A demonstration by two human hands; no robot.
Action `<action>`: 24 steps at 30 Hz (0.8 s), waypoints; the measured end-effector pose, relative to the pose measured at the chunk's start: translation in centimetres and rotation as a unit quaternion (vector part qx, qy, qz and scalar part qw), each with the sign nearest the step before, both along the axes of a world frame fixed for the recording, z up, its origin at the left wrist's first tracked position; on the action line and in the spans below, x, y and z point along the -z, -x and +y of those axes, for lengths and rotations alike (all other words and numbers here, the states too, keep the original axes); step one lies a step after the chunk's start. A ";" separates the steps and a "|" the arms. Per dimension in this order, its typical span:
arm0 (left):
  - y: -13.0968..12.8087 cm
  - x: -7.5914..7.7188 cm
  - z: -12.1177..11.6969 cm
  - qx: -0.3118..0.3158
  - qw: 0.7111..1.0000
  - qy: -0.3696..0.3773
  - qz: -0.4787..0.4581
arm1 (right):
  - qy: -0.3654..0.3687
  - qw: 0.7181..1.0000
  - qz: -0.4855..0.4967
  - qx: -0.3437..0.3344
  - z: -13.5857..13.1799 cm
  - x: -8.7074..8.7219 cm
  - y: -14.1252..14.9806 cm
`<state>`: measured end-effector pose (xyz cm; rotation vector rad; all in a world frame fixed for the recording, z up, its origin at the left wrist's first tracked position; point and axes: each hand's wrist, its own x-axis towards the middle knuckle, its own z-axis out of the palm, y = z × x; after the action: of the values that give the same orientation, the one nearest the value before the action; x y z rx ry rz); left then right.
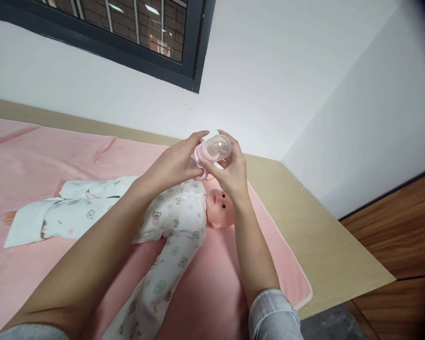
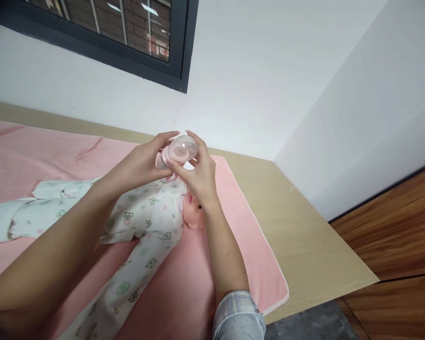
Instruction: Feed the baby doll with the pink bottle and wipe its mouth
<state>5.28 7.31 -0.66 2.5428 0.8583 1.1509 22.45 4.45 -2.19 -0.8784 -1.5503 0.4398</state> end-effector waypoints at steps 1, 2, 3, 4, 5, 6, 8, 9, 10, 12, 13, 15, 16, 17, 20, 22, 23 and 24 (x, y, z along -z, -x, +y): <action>0.0 -0.1 -0.1 0.003 1.000 0.003 -0.005 | -0.003 1.000 0.001 -0.004 -0.1 0.0 0.4; 0.0 -0.2 -0.2 0.005 1.000 0.006 -0.007 | -0.004 1.000 0.003 -0.007 -0.2 0.0 0.6; 0.0 -0.2 -0.2 0.005 1.000 0.007 -0.007 | -0.004 1.000 0.003 -0.008 -0.3 0.0 0.7; 0.1 -0.3 -0.1 0.000 1.000 0.006 -0.006 | -0.003 1.000 0.004 -0.008 -0.3 -0.1 0.7; 0.1 -0.3 0.0 -0.007 1.000 0.004 -0.003 | -0.004 1.000 0.005 -0.007 -0.4 -0.2 0.6; 0.2 -0.3 0.2 -0.018 1.000 0.000 0.003 | -0.008 1.000 0.008 -0.006 -0.4 -0.3 0.4; 0.6 -0.4 0.8 -0.052 0.998 -0.009 0.021 | -0.023 1.000 0.015 0.004 -0.5 -0.7 -0.3; 0.9 -0.5 1.3 -0.078 0.996 -0.010 0.030 | -0.031 0.999 0.017 0.013 -0.4 -0.9 -0.8; 1.4 -0.5 1.7 -0.108 0.993 -0.006 0.037 | -0.038 0.999 0.017 0.025 -0.1 -0.9 -1.5; 2.8 -0.5 2.8 -0.166 0.985 0.015 0.046 | -0.040 0.998 0.013 0.054 0.8 -0.7 -3.3; 3.6 -0.3 3.4 -0.188 0.981 0.027 0.047 | -0.033 0.997 0.012 0.067 1.4 -0.3 -4.5; 5.3 0.3 4.9 -0.221 0.972 0.057 0.049 | 0.000 0.997 0.023 0.080 3.0 1.1 -6.9; 6.1 0.8 5.7 -0.231 0.969 0.074 0.051 | 0.023 0.996 0.036 0.084 3.8 2.1 -8.2; 6.9 1.4 6.5 -0.249 0.963 0.095 0.049 | 0.053 0.993 0.046 0.093 4.6 3.2 -9.4; 8.9 3.5 8.9 -0.270 0.951 0.141 0.045 | 0.146 0.974 0.051 0.165 6.3 7.0 -12.1; 10.0 4.8 10.2 -0.281 0.946 0.153 0.059 | 0.197 0.956 0.039 0.216 7.0 9.6 -13.1; 10.5 5.3 10.7 -0.290 0.942 0.157 0.069 | 0.220 0.946 0.027 0.239 7.2 10.8 -13.4; 10.9 5.7 11.1 -0.300 0.937 0.161 0.080 | 0.229 0.939 0.007 0.257 7.4 11.9 -13.6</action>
<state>-5.63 18.46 -6.41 2.1745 1.7875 0.8394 36.07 11.82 -14.06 -1.5890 -1.1529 0.4253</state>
